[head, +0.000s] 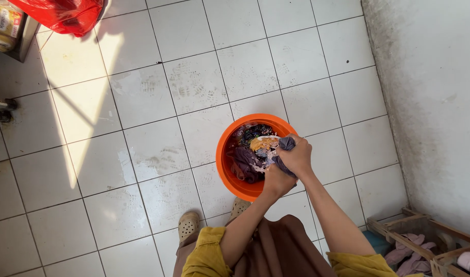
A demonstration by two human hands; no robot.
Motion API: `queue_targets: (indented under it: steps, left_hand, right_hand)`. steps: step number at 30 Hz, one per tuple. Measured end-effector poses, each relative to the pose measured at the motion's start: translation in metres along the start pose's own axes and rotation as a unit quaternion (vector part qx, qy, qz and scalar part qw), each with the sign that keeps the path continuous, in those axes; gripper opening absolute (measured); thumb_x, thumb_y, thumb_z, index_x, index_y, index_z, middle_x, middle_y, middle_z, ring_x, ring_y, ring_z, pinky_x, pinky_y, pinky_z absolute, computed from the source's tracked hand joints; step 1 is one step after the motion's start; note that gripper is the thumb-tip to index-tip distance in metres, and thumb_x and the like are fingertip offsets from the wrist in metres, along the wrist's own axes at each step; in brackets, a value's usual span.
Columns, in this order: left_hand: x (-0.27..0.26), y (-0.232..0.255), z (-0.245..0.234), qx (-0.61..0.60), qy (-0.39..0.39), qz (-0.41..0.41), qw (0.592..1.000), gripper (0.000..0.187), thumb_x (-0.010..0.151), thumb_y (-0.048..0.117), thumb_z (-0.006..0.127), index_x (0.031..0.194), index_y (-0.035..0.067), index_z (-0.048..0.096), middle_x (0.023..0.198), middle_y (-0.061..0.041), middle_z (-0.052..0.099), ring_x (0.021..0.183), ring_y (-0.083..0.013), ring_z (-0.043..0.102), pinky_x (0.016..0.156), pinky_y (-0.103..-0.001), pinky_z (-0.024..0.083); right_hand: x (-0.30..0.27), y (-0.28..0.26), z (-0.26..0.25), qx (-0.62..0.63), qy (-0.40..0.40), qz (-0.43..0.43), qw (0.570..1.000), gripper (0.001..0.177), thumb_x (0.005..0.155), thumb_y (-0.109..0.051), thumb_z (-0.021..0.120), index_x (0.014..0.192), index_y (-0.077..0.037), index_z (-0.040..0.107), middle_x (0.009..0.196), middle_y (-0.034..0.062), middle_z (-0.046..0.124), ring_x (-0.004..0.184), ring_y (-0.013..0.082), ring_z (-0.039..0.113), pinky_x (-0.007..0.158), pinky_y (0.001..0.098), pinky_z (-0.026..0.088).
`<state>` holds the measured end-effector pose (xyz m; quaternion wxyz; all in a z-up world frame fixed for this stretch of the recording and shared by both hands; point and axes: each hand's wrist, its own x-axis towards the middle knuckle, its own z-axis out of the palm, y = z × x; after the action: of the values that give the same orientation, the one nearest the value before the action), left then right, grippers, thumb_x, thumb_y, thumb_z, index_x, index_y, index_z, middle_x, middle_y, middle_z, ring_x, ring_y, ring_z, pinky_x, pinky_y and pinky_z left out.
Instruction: The person takes wet clothes from an orange bucket, wrings them, and hangs each item on a red circular drying rack. The person handles multiple garments one at a time, spreading them out on the rack to dry.
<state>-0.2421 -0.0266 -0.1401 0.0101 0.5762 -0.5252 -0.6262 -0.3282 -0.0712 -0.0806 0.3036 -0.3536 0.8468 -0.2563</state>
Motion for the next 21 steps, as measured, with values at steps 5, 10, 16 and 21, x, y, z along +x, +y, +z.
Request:
queue_targets:
  steps: [5,10,16,21]
  left_hand:
    - [-0.082,0.066,-0.066,0.045,-0.022,0.039,0.998,0.081,0.063,0.046,0.073,0.131,0.013,0.043,0.106,-0.017,0.070,0.107,-0.0451,0.069,0.088,-0.053,0.055]
    - [-0.135,0.103,-0.081,-0.088,-0.097,0.093,0.987,0.068,0.067,0.056,0.074,0.109,0.005,0.060,0.094,-0.022,0.071,0.098,-0.0481,0.070,0.084,-0.052,0.054]
    - [-0.181,0.115,-0.072,-0.505,-0.474,0.070,0.718,0.056,0.111,0.048,0.051,0.111,-0.007,0.062,0.070,-0.020,0.062,0.047,-0.0213,0.051,0.046,-0.025,0.040]
    - [-0.219,0.114,-0.079,-0.764,-0.568,-0.010,0.306,0.054,0.093,0.042,0.070,0.115,-0.005,0.053,0.091,-0.011,0.052,0.056,-0.0168,0.042,0.048,-0.025,0.038]
  right_hand:
    - [-0.033,-0.028,-0.032,0.047,0.021,0.085,0.995,0.045,0.071,-0.022,0.083,0.115,-0.016,0.073,0.092,0.0191,0.073,0.094,0.0360,0.070,0.076,0.0416,0.050]
    - [-0.044,-0.032,-0.099,0.415,-0.146,0.204,0.875,0.042,0.087,-0.042,0.071,0.114,-0.011,0.074,0.102,0.0212,0.072,0.093,0.0336,0.067,0.087,0.0451,0.054]
    - [-0.058,-0.005,-0.058,0.745,-0.527,-0.173,0.370,0.124,0.059,-0.034,0.100,0.162,-0.014,0.032,0.174,0.0162,0.000,0.156,0.0533,0.004,0.124,0.0728,0.009]
    - [-0.093,-0.089,-0.120,0.665,-0.445,-0.163,0.578,0.075,0.067,-0.017,0.091,0.121,-0.015,0.039,0.130,0.0125,0.024,0.113,0.0376,0.025,0.091,0.0533,0.024]
